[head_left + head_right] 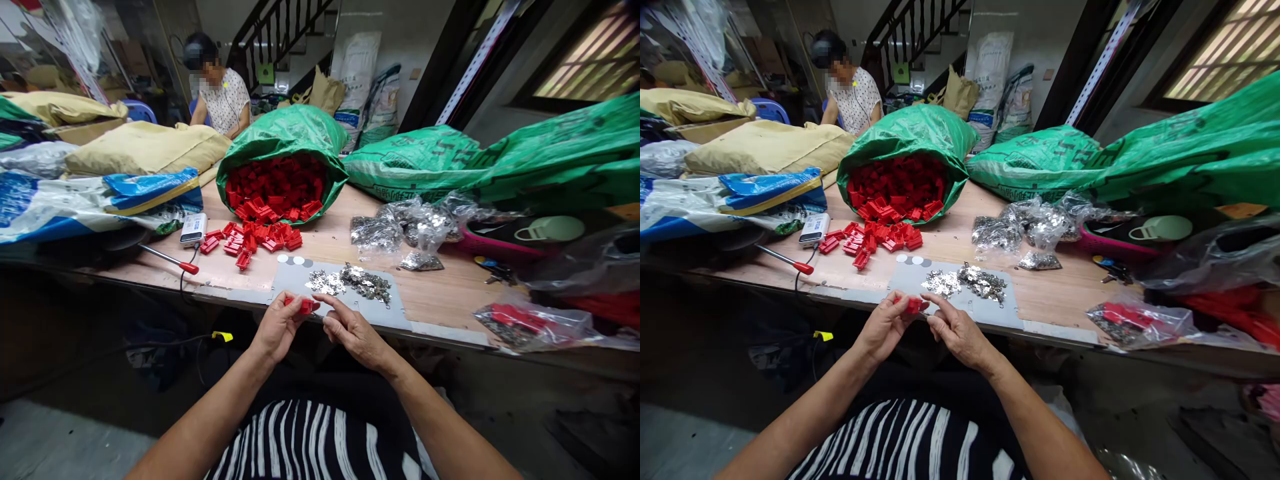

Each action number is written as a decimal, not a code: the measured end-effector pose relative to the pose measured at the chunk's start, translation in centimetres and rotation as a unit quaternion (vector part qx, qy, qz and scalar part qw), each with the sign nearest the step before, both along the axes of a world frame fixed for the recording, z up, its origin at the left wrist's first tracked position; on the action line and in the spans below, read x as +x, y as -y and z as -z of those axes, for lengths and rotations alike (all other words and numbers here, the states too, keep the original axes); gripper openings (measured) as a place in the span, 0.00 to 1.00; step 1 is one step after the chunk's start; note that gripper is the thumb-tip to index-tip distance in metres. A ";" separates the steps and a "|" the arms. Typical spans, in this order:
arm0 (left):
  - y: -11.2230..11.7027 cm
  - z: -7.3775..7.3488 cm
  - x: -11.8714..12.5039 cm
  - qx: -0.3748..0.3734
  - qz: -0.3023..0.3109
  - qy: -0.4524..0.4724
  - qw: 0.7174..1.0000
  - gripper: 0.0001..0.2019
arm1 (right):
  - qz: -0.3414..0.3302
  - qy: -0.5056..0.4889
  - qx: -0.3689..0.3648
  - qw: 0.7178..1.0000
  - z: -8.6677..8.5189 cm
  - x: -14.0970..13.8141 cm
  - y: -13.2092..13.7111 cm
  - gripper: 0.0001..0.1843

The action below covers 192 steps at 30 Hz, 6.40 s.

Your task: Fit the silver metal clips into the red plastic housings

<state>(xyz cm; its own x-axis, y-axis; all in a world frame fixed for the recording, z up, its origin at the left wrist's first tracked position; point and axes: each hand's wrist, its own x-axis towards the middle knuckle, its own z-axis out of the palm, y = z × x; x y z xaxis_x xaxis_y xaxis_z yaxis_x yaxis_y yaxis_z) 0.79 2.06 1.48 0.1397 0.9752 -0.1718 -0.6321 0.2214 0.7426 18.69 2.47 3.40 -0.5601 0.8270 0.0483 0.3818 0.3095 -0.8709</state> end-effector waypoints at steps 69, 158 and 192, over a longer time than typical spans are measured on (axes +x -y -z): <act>3.3 5.9 -4.7 -0.146 0.099 0.168 0.970 0.25 | -0.211 0.057 -0.087 0.972 -1.6 -4.4 -1.1 0.18; 3.1 1.2 -0.2 0.166 -0.121 -0.319 0.925 0.19 | 0.103 0.066 0.111 0.986 -1.7 -0.1 0.9 0.06; 3.9 2.3 0.7 0.328 -0.135 -0.449 0.820 0.18 | 0.099 -0.102 -0.109 0.984 1.3 -0.8 0.0 0.15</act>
<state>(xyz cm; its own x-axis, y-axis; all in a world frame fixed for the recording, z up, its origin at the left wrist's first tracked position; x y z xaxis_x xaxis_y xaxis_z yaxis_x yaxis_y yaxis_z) 1.49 -1.81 -0.81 0.0067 0.8735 0.4867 0.2742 -0.4697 0.8392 17.87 2.52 2.10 -0.3833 0.9224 -0.0483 0.2258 0.0428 -0.9732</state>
